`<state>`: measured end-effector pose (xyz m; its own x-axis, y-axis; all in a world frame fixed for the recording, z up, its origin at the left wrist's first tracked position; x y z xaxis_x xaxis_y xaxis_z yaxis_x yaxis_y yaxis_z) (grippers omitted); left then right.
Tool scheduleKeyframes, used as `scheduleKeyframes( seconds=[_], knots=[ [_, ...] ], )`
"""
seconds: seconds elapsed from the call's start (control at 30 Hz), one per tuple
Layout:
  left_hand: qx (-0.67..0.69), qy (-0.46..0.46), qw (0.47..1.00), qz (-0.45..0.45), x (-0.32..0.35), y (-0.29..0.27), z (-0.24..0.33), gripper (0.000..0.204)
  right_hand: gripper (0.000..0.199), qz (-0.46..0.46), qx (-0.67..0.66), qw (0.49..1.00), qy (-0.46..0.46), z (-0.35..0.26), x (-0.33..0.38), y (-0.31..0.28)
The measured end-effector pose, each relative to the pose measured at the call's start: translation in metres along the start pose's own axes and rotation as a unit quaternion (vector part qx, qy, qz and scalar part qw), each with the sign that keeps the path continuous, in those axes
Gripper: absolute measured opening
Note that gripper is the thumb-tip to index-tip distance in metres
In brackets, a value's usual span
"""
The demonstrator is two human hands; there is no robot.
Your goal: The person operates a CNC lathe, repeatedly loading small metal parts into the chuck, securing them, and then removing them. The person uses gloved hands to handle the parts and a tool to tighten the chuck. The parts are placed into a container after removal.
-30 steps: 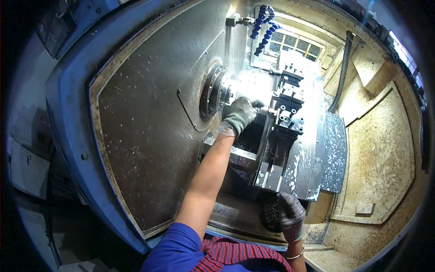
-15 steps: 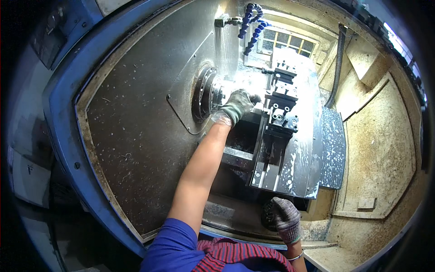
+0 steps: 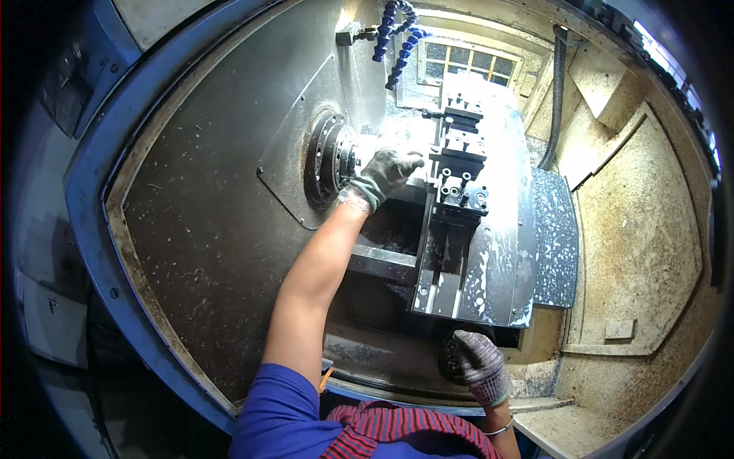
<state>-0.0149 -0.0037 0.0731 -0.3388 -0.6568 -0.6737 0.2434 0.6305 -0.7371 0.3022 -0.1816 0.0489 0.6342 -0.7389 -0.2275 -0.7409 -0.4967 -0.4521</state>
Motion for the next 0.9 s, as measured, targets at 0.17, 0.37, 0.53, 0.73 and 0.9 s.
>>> scheduleKeyframes(
  seconds=[0.17, 0.37, 0.53, 0.73, 0.9],
  knots=[
    [-0.012, -0.052, 0.990, -0.133, -0.002, 0.011, 0.006, 0.024, 0.033, 0.002, 0.011, 1.000, 0.007, 0.003, 0.007, -0.001],
    [-0.184, 0.093, 0.953, -0.223, 0.010, 0.022, 0.015, 0.038, 0.050, -0.041, 0.016, 0.999, 0.005, -0.003, 0.010, -0.006],
    [-0.012, -0.080, 0.970, -0.229, -0.010, 0.014, -0.001, 0.022, 0.057, -0.097, 0.026, 0.995, -0.019, 0.014, 0.029, 0.011],
    [-0.018, -0.120, 0.971, -0.207, -0.010, 0.030, -0.007, 0.020, 0.061, -0.117, 0.003, 0.993, 0.000, 0.006, 0.047, 0.017],
    [-0.077, -0.146, 0.962, -0.218, -0.002, 0.027, 0.001, 0.026, 0.064, -0.113, 0.004, 0.993, -0.029, 0.010, 0.054, 0.023]
  ],
)
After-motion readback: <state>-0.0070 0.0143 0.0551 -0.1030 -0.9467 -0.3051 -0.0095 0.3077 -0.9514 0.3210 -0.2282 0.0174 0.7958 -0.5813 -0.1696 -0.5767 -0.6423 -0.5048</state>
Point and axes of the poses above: each hand's wrist, its own x-axis away from the middle knuckle, its own y-axis out of the palm, z = x × y, the point moved 8 cm from there along -x, towards the middle knuckle, and after that the axes turned 11 degrees about -x, right-handed, at the moved point
